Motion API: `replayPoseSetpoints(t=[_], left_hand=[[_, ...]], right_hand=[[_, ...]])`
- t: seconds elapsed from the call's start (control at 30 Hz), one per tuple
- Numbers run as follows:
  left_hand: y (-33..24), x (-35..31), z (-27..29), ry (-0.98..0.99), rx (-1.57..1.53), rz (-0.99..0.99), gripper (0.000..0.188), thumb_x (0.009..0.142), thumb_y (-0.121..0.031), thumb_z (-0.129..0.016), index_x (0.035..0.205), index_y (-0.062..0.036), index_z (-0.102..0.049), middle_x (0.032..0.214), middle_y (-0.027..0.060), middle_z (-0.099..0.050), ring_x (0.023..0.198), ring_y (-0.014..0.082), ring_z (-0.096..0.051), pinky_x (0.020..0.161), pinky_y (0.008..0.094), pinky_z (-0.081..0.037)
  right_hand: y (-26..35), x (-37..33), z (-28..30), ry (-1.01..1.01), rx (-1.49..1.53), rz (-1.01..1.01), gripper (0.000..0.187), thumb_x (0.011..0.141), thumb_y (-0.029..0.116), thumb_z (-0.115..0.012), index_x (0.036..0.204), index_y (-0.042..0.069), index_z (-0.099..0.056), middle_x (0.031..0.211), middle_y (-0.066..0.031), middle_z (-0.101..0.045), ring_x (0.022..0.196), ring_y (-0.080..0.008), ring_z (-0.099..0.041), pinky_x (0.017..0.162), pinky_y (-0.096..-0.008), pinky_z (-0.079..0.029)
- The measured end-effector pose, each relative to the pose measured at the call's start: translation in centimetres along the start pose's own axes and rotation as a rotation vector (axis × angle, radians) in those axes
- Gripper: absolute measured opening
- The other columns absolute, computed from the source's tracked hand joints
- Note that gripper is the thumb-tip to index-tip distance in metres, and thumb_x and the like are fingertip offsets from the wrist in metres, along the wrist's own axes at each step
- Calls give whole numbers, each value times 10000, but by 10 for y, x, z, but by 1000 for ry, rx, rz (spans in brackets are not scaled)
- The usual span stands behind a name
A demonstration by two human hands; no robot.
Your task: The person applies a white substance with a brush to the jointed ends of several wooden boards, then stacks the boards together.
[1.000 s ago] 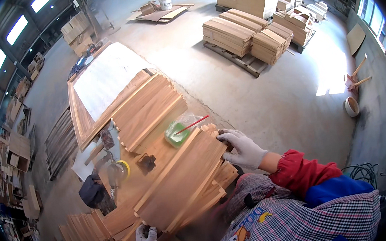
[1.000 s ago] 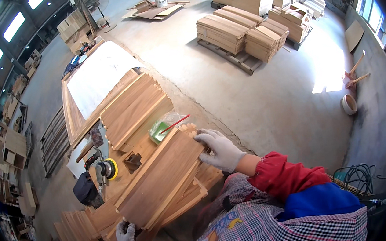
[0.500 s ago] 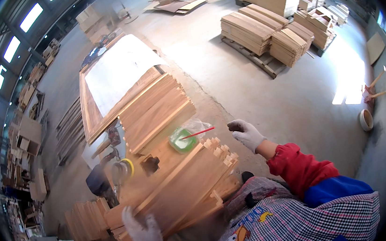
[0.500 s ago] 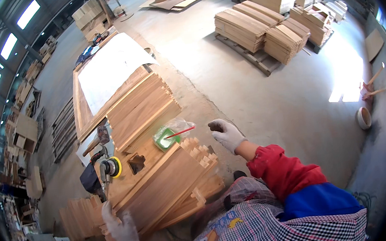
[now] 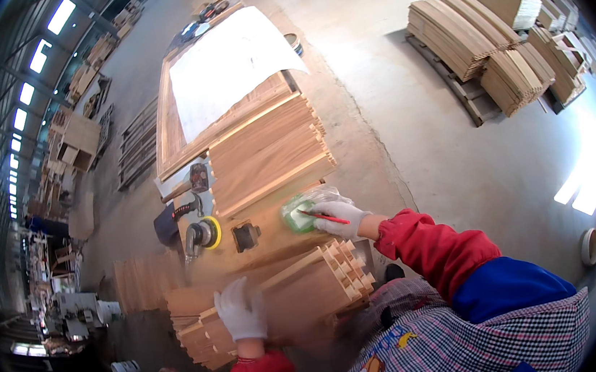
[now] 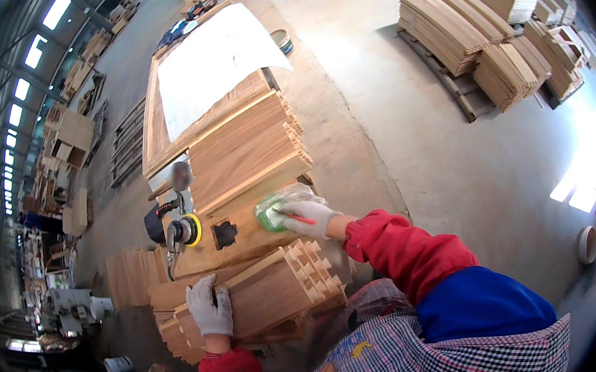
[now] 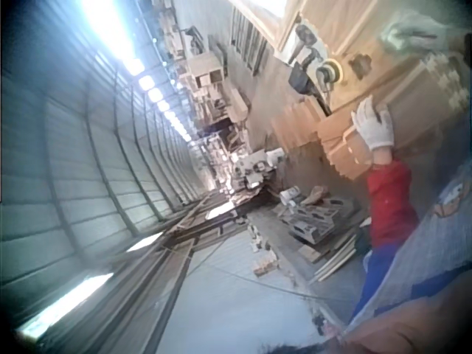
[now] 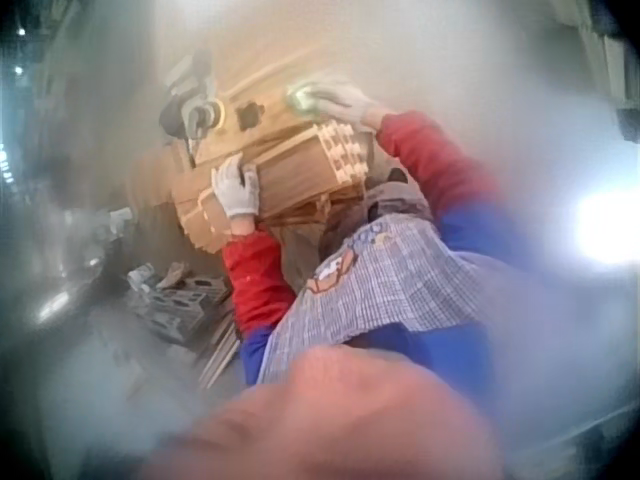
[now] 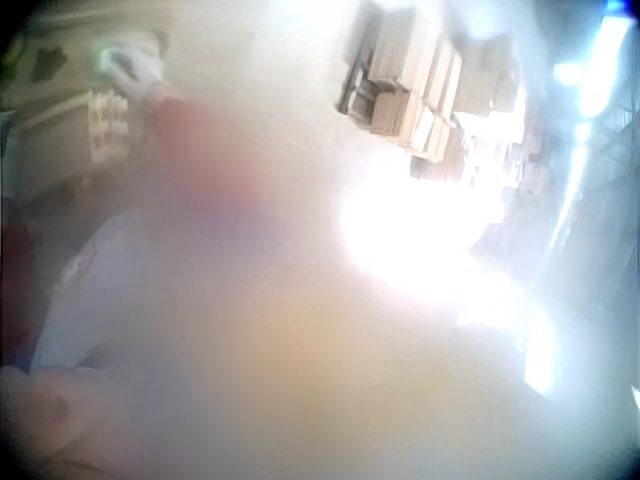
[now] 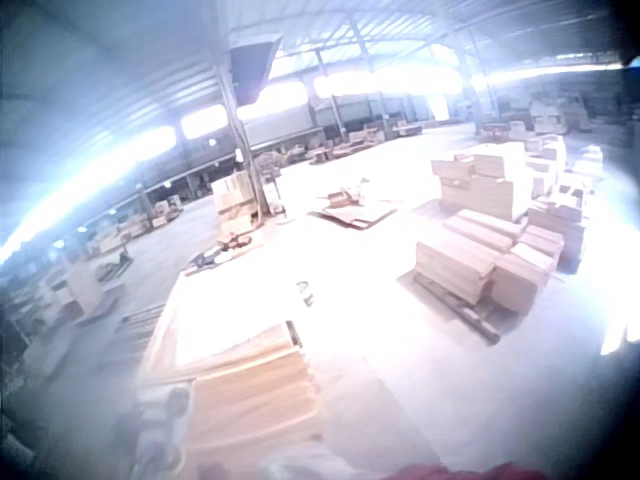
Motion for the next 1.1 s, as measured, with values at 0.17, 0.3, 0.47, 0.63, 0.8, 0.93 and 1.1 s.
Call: replayPoseSetpoints(t=[0.17,0.3,0.47,0.63,0.8,0.93,1.1], left_hand=[[-6,-1,6,5,-10,63,298,819,-216,-608,1093,-103,-642,1079,106,-639,1059,297,-565,1073,508,-294],[-11,1,7,1,-35,80,264,847,-227,-579,1064,-100,-656,1055,106,-647,1049,296,-570,1079,496,-289],[-10,5,4,-23,-47,56,280,774,-161,-653,1050,-113,-668,1033,102,-651,1031,299,-579,1048,519,-322],[-11,3,7,-25,-69,75,267,778,-158,-641,1039,-107,-667,1011,105,-651,1015,306,-581,1053,518,-316],[-10,2,9,-17,-66,86,258,784,-167,-632,1032,-104,-665,1002,105,-649,1000,311,-582,1046,507,-321],[-14,5,8,-21,-69,80,255,786,-178,-629,1027,-104,-664,1000,104,-647,994,310,-580,1033,495,-332],[-14,7,10,-16,-71,79,257,782,-182,-630,1024,-104,-665,998,106,-647,989,311,-578,1029,487,-335]], right_hand=[[-11,-5,-7,-159,148,50,313,913,273,-528,1073,24,-629,910,-196,-644,902,-310,-622,802,-391,-476],[-14,-3,1,-117,290,-19,298,912,263,-521,1020,10,-636,943,-194,-645,907,-315,-619,795,-392,-476],[-19,17,4,-89,204,-156,220,906,202,-559,995,10,-619,945,-137,-618,853,-249,-593,774,-355,-478],[-22,26,0,-124,190,-103,273,894,251,-529,1019,30,-630,993,-201,-636,961,-342,-597,835,-392,-469],[-26,19,2,-99,374,-151,294,918,265,-527,1053,19,-617,935,-149,-649,866,-280,-615,769,-363,-489],[-30,10,16,-105,788,-417,274,958,282,-522,1032,35,-614,848,-61,-640,728,-162,-606,651,-301,-501],[-60,0,9,-283,1234,-684,197,965,268,-536,985,85,-608,763,-45,-623,601,-144,-574,532,-269,-473]])
Point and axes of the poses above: each hand's wrist, its own x-axis towards the middle knuckle, its own z-axis out of the back of the hand, y = z × x, the point moved 1 cm from there along x, towards the middle knuckle
